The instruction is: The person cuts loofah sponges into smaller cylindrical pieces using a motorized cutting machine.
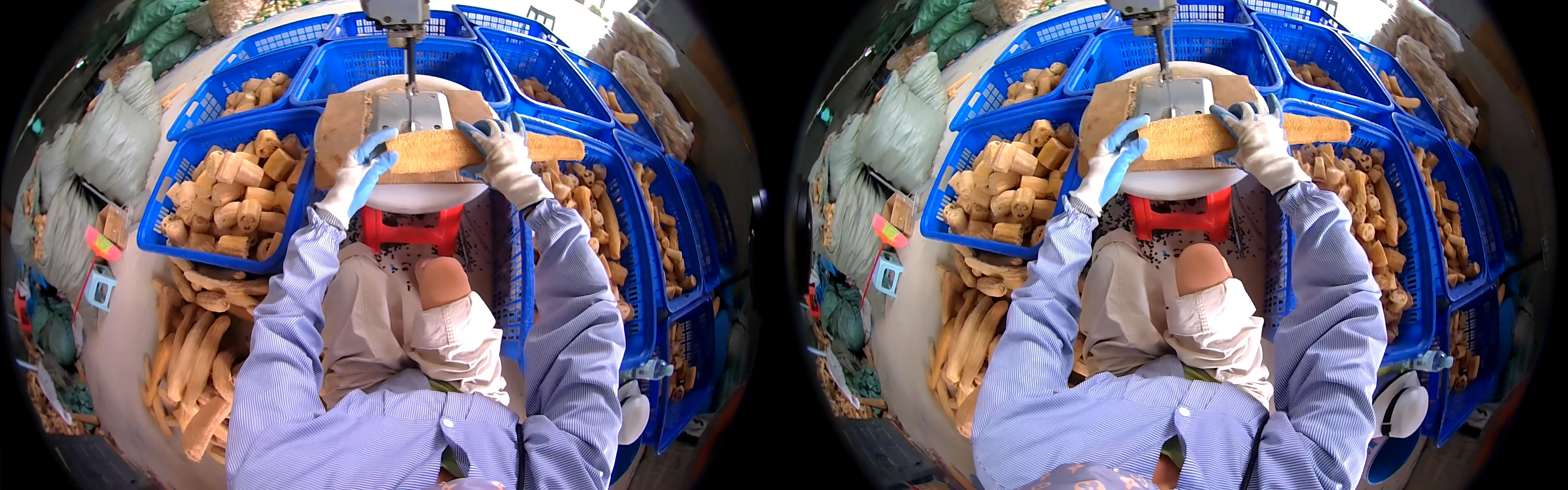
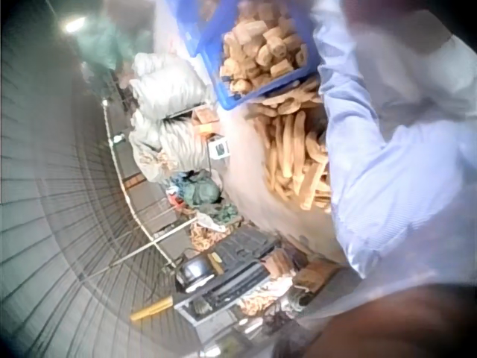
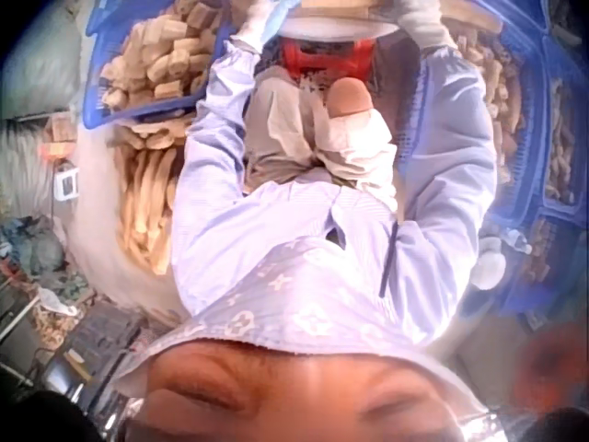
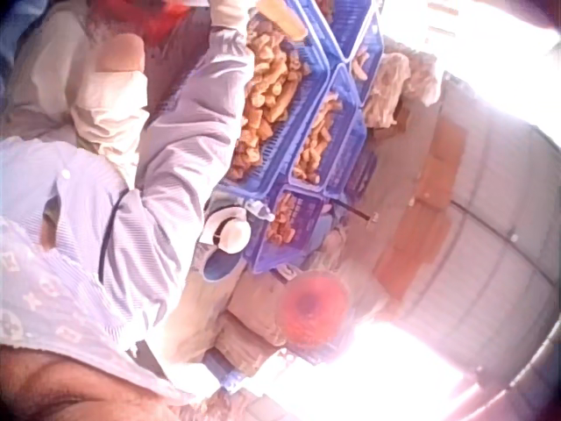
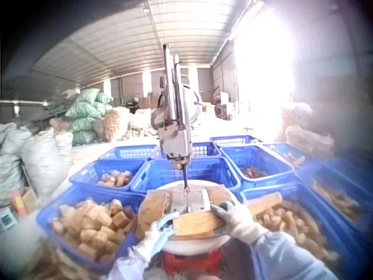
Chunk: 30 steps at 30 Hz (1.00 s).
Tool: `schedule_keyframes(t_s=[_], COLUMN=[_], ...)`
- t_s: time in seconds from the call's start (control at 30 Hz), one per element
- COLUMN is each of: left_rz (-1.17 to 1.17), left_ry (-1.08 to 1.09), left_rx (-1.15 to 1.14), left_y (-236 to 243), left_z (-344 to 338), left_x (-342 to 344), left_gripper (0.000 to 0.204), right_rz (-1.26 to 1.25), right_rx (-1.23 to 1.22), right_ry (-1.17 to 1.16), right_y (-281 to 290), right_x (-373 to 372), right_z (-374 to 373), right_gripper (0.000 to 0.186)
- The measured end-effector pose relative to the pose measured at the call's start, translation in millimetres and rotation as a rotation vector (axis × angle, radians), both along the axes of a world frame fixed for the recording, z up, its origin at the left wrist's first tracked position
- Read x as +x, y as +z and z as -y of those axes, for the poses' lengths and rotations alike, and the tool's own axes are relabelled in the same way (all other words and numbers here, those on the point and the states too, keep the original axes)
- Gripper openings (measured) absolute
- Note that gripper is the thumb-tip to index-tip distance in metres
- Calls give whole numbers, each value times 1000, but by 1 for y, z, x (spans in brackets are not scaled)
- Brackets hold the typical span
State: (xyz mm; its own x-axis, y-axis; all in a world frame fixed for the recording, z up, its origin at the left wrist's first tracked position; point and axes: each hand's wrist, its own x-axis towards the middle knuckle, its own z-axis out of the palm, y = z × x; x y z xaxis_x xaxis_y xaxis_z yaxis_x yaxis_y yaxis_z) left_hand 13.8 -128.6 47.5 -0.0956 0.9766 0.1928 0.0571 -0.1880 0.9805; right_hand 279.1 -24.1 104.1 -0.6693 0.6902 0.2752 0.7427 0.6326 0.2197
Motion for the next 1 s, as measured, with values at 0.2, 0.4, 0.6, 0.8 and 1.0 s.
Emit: schedule_keyframes(t_s=[0.2, 0.4, 0.6, 0.8, 1.0], left_rz=[-7, 48, -33, -423, -170], left_ry=[67, 54, 135, 212, 194], left_rx=[76, 57, 65, 195, 305], left_y=[-3, -17, -12, -33, -46], left_z=[-38, -42, -35, -55, -79], left_x=[-42, -53, -43, -46, -41], left_gripper=[58, 66, 67, 51, 56], right_rz=[-165, -146, -199, -273, -294], right_rx=[111, 86, 99, 163, 232], right_ry=[60, 72, 99, 162, 223], right_y=[-26, -37, -44, -52, -55], right_x=[-40, -47, -49, -49, -54], right_z=[-25, -30, -35, -45, -61], right_gripper=[78, 78, 78, 78, 81])
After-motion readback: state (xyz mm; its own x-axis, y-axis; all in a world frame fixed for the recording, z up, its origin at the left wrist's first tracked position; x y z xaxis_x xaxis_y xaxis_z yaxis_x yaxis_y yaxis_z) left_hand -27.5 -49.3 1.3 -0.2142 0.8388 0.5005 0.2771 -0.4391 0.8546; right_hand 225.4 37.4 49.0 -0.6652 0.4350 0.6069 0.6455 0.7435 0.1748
